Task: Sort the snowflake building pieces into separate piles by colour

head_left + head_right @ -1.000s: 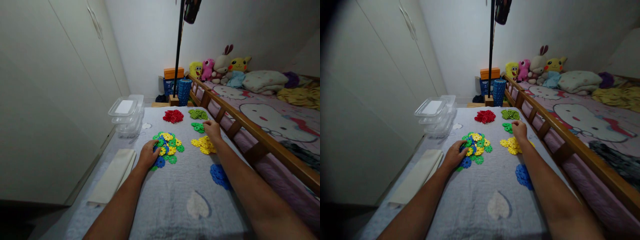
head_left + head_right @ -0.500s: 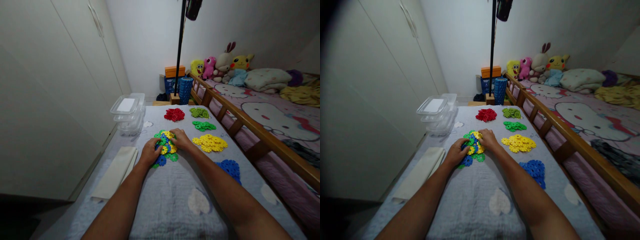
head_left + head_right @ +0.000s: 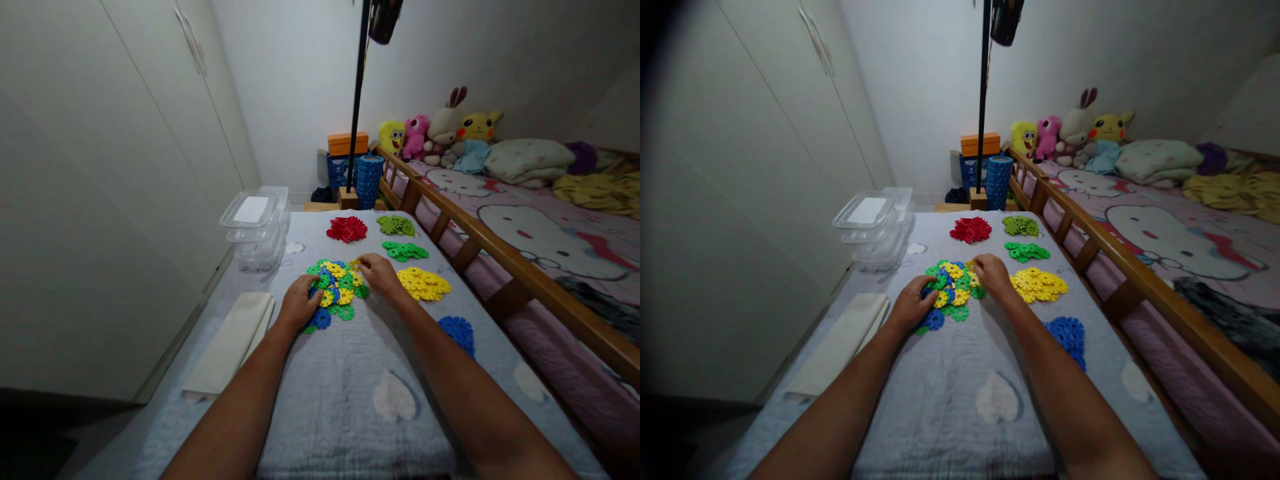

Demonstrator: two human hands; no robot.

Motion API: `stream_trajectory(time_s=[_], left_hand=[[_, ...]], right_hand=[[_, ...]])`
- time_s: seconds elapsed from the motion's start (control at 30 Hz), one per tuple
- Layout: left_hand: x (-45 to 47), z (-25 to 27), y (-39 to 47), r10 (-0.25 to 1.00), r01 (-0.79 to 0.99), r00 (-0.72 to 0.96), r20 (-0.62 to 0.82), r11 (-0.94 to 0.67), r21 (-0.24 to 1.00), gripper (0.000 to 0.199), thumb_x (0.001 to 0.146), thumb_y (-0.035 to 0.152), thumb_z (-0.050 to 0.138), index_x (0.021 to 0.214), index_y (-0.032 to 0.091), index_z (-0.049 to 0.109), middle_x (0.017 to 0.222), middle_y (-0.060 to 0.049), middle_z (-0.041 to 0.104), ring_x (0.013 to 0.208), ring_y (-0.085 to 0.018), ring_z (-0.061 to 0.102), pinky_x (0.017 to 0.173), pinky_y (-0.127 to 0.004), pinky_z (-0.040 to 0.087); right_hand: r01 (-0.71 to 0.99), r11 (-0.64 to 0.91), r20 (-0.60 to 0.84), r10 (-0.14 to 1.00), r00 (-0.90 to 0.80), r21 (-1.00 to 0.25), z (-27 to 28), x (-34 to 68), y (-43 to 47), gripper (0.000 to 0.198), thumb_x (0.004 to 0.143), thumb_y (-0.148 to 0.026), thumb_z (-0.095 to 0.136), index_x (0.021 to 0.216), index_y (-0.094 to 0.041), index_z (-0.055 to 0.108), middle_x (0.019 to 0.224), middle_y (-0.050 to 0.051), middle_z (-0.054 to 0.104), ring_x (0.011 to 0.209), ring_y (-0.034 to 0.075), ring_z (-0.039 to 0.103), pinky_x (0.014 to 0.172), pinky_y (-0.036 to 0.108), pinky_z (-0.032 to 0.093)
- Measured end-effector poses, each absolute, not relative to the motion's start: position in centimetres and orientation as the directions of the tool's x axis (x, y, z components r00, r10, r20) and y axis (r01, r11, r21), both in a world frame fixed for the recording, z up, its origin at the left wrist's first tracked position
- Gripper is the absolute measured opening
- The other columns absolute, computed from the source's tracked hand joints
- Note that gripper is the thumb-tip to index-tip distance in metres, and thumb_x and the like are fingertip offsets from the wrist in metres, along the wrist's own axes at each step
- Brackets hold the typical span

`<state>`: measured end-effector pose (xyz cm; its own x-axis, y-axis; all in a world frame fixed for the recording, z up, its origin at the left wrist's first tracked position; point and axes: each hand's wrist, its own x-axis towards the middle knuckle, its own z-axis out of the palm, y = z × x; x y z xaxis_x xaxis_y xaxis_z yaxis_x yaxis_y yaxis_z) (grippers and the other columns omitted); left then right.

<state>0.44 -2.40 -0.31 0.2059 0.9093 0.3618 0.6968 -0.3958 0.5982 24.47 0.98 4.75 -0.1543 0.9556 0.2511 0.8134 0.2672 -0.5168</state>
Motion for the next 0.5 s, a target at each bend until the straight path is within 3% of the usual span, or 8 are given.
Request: stream_trajectory(time_s=[0.1,0.3,0.5], left_hand=[[0.4,-0.3,-2.4,0.912,0.696,0.204,0.357,-0.391,0.602,0.032,0.085,0.028,0.058,0.115,0.018,0.065,0.119,-0.011,0.069,0.113,-0.025,0.064,0.102,-0.043,0.051],[0.5,-0.2,-2.5,0.913,0.701,0.200,0.355,-0.386,0.600,0.032,0.086,0.029,0.058,0.115,0.019,0.065,0.118,-0.011,0.069,0.112,-0.025,0.064,0.102,-0.043,0.051],[0.4,-0.3,-2.4,0.909,0.698,0.193,0.370,-0.393,0.599,0.032,0.084,0.029,0.059,0.115,0.020,0.066,0.118,-0.009,0.070,0.112,-0.025,0.064,0.102,-0.042,0.051]], right_hand=[[0.774,0.144,0.223,0.975,-0.004,-0.616,5.3,28.6,-0.1,0.031,0.082,-0.018,0.057,0.111,-0.017,0.066,0.074,0.000,0.064,0.068,0.016,0.058,0.067,0.026,0.041],[0.825,-0.133,0.205,0.936,0.287,-0.548,5.2,36.1,-1.7,0.018,0.074,-0.020,0.059,0.090,-0.019,0.068,0.072,0.001,0.066,0.066,0.016,0.059,0.061,0.026,0.038],[0.824,-0.239,0.215,0.894,0.394,-0.514,4.1,38.3,-2.1,0.021,0.075,-0.022,0.057,0.089,-0.018,0.073,0.073,0.004,0.070,0.065,0.018,0.061,0.059,0.027,0.038]])
